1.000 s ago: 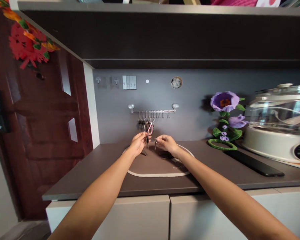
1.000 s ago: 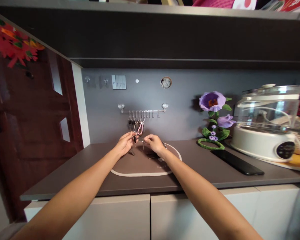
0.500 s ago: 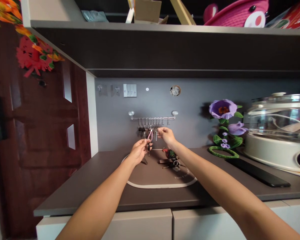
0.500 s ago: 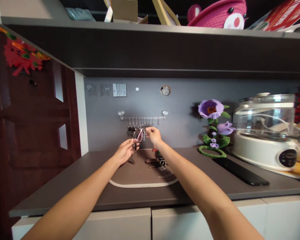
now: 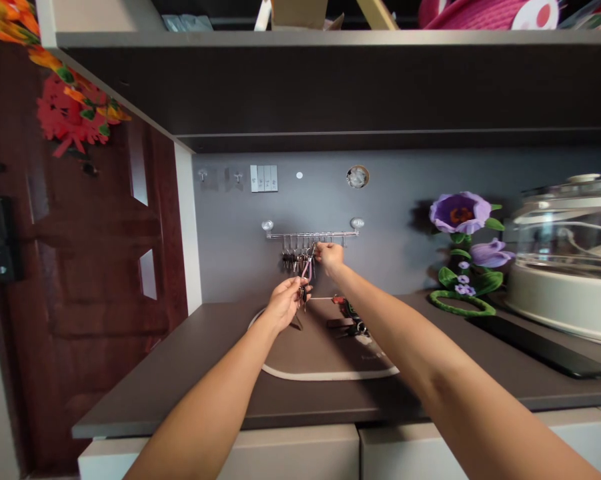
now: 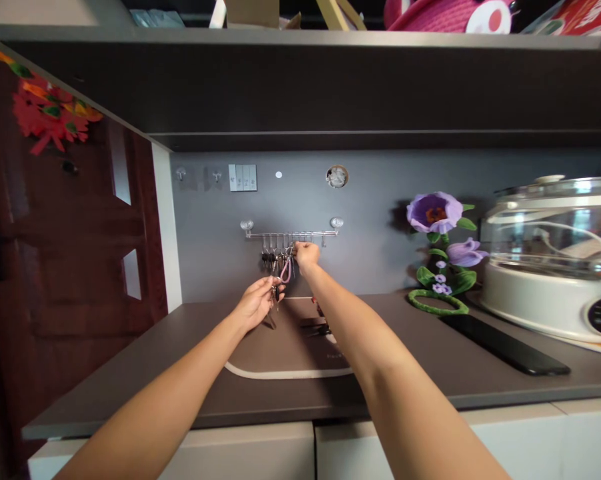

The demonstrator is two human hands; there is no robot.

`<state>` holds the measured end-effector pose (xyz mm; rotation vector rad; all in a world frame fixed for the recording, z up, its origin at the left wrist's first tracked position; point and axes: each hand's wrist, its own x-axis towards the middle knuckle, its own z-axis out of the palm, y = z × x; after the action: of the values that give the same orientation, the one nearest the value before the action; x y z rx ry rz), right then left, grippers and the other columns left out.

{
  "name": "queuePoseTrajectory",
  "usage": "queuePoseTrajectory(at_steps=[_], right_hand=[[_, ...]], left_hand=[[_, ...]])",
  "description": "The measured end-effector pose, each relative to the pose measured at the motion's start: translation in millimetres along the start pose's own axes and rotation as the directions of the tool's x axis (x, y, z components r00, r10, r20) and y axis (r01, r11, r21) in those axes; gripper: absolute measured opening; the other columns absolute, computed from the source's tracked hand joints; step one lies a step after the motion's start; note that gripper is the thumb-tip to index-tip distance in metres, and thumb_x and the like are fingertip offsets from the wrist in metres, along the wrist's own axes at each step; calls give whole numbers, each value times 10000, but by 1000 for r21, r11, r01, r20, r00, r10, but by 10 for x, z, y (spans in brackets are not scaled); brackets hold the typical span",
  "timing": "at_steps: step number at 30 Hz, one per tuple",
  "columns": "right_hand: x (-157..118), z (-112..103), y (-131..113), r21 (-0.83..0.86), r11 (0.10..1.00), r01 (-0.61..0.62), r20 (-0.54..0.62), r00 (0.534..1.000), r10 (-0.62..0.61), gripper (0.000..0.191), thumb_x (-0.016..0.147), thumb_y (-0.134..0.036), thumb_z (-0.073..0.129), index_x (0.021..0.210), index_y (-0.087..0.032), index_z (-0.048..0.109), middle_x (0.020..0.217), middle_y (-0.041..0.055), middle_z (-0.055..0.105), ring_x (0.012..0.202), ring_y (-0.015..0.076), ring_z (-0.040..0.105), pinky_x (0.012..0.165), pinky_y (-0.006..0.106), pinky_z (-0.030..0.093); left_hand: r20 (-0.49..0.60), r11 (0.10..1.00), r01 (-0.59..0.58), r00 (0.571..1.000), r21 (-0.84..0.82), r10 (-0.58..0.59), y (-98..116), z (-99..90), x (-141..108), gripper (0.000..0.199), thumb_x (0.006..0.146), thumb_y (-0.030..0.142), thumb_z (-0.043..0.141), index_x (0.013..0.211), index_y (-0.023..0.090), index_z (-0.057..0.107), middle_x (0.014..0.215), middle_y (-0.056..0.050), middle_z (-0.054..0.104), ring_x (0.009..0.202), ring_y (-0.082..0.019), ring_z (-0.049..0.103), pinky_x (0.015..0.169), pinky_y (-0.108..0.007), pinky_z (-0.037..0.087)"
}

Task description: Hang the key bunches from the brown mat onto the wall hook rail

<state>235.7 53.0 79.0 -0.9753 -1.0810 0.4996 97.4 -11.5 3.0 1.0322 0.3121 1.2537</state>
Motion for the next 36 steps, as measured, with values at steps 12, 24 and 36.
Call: queuePoseTrajectory(at_steps=[12, 24, 36], right_hand=[[-62, -11, -15, 96, 978, -184, -124, 973, 195, 142, 713, -180, 523, 582, -159, 470, 513, -1, 506, 465, 66, 486, 433, 165, 431], [-296, -98, 73, 114, 980, -162, -55, 984, 169, 67, 675, -122, 537, 716, -163, 503, 568, -29, 533, 480, 66, 491, 457, 176, 395], [-946, -271, 114, -111, 956, 272, 430, 880, -201, 263, 724, -407, 527, 730, -150, 584, 732, 28, 618, 690, 126, 552, 725, 267, 411]], left_hand=[[-5, 1000, -13, 1000, -21, 13, 17, 9, -4, 92, 735, 206, 591, 761, 120, 572, 802, -44, 606, 700, -98, 583, 652, -236, 482], [-67, 999, -14, 998, -36, 12, 30, -4, 30, 59, 757, 178, 559, 735, 123, 557, 799, -37, 595, 772, -123, 594, 747, -294, 469], [-70, 997, -59, 996, -48, 55, 61, -8, 2, 46, 753, 171, 557, 735, 129, 555, 750, -19, 593, 691, -98, 557, 714, -288, 442]])
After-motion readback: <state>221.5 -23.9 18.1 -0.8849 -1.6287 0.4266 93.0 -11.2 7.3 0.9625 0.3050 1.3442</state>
